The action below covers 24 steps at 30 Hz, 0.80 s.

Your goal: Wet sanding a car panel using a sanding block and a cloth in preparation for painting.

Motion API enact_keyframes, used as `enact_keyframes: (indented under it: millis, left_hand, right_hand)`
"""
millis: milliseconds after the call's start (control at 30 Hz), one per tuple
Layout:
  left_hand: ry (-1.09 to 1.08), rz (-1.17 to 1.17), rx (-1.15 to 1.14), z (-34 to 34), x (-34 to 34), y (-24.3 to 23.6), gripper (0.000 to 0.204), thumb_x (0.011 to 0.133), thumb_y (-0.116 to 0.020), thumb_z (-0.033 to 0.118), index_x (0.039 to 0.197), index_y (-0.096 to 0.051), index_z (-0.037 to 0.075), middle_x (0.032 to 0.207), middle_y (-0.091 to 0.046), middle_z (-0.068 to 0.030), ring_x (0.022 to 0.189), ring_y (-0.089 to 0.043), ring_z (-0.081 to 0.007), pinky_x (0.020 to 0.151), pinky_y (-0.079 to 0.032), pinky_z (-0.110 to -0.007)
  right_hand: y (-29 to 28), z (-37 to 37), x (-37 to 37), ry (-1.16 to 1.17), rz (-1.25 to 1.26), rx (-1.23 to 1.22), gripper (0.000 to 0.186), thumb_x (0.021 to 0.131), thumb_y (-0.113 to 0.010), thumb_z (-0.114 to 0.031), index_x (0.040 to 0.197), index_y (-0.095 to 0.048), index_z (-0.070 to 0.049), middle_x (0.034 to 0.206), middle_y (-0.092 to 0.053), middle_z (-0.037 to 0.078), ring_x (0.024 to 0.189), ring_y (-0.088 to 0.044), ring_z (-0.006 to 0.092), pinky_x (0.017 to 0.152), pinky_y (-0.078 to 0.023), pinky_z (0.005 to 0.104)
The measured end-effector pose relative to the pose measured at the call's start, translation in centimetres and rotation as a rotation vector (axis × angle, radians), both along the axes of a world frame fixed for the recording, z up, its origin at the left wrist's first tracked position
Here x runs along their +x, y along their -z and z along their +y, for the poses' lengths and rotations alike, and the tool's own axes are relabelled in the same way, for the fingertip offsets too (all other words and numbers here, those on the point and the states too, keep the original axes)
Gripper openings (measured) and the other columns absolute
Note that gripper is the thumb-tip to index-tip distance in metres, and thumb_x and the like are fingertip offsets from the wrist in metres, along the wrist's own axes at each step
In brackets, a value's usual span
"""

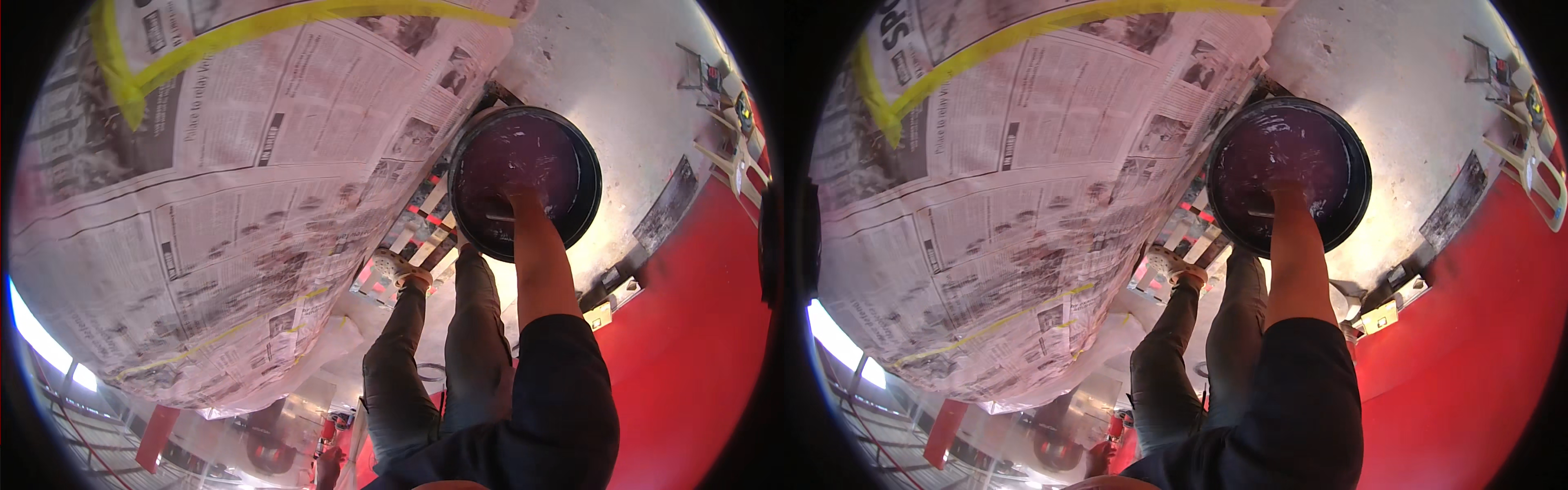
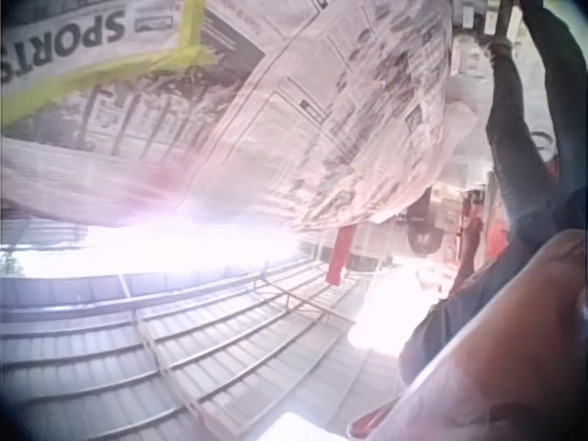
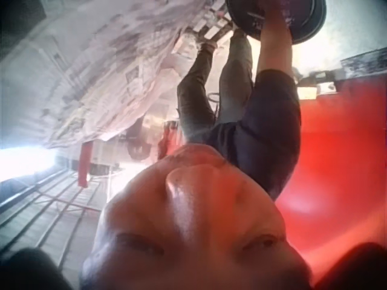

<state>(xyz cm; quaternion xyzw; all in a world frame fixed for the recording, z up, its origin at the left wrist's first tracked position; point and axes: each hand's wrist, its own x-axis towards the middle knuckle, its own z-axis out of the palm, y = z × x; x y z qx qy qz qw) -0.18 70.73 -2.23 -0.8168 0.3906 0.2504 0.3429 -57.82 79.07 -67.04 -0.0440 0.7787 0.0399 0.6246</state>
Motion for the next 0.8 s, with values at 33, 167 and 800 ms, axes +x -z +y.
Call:
enact_keyframes:
  millis: [33,167,800]
  left_hand:
    - [0.095,0.056,0.107,-1.1,-1.2,2.2,0.035,0.098,-0.066,0.029,0.116,-0.07,-0.001,0.093,-0.074,-0.0118,0.086,-0.072,-0.0173,0.08,-0.058,-0.033]
    - [0.98,0.193,0.086,-4.2,-1.2,6.1,0.03,0.089,-0.075,0.025,0.11,-0.072,0.003,0.108,-0.073,-0.0193,0.105,-0.07,-0.0346,0.09,-0.055,-0.044]
    - [0.713,0.385,-1.808,-46.9,-13.9,-1.3,0.047,0.105,-0.056,0.037,0.139,-0.056,0.004,0.138,-0.054,-0.0207,0.132,-0.047,-0.036,0.112,-0.037,-0.044]
  right_hand:
    - [1.7,5.9,-2.3,-0.095,0.242,-0.215,0.043,0.095,-0.053,-0.044,0.13,-0.068,-0.024,0.14,-0.062,0.01,0.133,-0.056,0.0314,0.11,-0.044,0.0458]
    - [-5.3,11.7,-10.1,0.327,0.109,-0.253,0.045,0.089,-0.058,-0.024,0.128,-0.063,-0.003,0.113,-0.069,0.024,0.103,-0.069,0.0379,0.079,-0.057,0.0493]
    - [-54.0,15.2,-23.7,-0.47,0.862,0.12,0.043,0.079,-0.071,-0.008,0.122,-0.068,-0.003,0.114,-0.07,0.025,0.11,-0.066,0.0446,0.098,-0.05,0.052]
